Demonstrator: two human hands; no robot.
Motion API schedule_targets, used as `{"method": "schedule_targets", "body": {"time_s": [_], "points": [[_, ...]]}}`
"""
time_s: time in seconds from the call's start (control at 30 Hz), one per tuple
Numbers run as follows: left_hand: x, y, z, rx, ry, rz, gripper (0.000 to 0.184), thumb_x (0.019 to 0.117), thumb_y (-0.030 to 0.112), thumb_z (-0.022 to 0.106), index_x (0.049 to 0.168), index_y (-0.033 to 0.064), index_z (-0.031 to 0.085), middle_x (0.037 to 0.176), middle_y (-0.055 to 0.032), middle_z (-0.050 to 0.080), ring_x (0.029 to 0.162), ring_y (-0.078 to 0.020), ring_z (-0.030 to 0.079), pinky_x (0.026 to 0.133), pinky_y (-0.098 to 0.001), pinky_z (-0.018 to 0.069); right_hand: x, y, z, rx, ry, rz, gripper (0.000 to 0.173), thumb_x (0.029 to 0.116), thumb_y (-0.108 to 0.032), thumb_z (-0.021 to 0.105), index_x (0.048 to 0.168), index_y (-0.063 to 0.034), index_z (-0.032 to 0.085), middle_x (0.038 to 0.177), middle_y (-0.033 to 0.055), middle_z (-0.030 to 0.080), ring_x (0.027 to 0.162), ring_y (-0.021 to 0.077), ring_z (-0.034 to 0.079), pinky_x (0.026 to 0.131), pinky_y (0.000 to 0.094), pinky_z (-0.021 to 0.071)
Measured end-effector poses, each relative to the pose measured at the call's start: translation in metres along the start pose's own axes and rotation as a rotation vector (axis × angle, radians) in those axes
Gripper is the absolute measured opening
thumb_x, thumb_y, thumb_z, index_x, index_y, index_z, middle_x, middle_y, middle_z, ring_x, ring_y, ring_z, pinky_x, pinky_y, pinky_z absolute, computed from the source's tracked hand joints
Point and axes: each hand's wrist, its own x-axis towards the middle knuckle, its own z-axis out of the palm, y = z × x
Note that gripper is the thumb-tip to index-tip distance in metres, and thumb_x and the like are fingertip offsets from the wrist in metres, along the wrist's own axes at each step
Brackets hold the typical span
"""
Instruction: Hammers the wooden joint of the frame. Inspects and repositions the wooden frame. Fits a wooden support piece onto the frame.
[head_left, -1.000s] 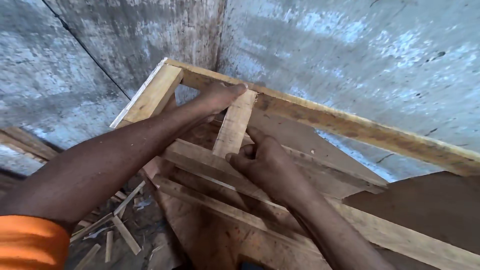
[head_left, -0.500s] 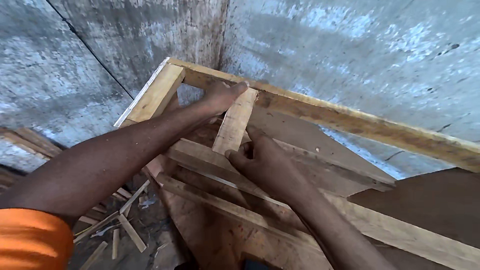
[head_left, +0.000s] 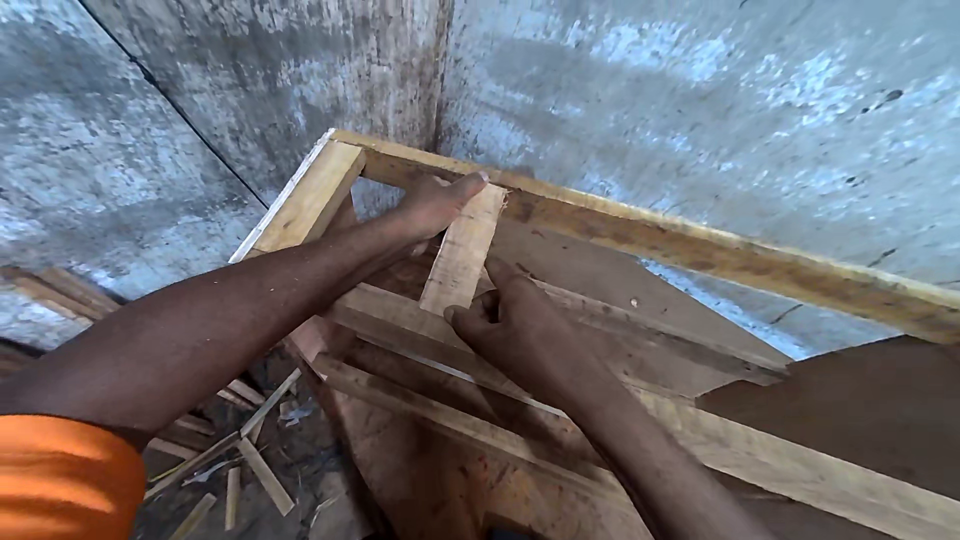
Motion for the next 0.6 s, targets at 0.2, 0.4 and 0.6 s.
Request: {"method": "schedule_targets", "body": {"time_s": [0.2, 0.4, 0.6], "points": [[-0.0038, 0.0033, -0.0011, 0.000, -0.009, -0.022, 0.060, 0.1012, 0.055, 0.056, 0.122, -0.0008, 0.064, 0.107, -0.0167, 0.073, 0.095, -0.0243, 0.073, 0.084, -0.0449, 0.0617, 0.0020, -0.0004, 0.0013, 0.005, 0.005, -0.016, 0.057, 0.0985, -0.046, 0.063, 0.143, -0.0149, 0.047, 0.066, 0.0001, 0.062, 0.048, 0.0179, 0.056, 0.040, 0.0390, 0.0470], [-0.0060, 0.0033, -0.0008, -0.094, -0.013, -0.041, 0.057, 0.1004, 0.052, 0.059, 0.121, -0.0007, 0.064, 0.104, -0.0165, 0.073, 0.092, -0.0244, 0.074, 0.081, -0.0436, 0.0625, 0.0037, -0.0064, 0.0022, -0.018, 0.012, -0.020, 0.061, 0.0989, -0.043, 0.063, 0.148, -0.0139, 0.042, 0.067, -0.0005, 0.059, 0.051, 0.0164, 0.056, 0.043, 0.0386, 0.0486], [-0.0057, 0.0055, 0.0006, -0.277, -0.146, -0.119, 0.049, 0.1058, 0.047, 0.049, 0.125, 0.0035, 0.061, 0.102, -0.0159, 0.072, 0.087, -0.0259, 0.073, 0.075, -0.0421, 0.0628, 0.0072, -0.0046, 0.0044, -0.012, 0.003, -0.027, 0.060, 0.0989, -0.043, 0.064, 0.148, -0.0148, 0.043, 0.066, -0.0010, 0.059, 0.049, 0.0153, 0.055, 0.041, 0.0367, 0.0477]]}}
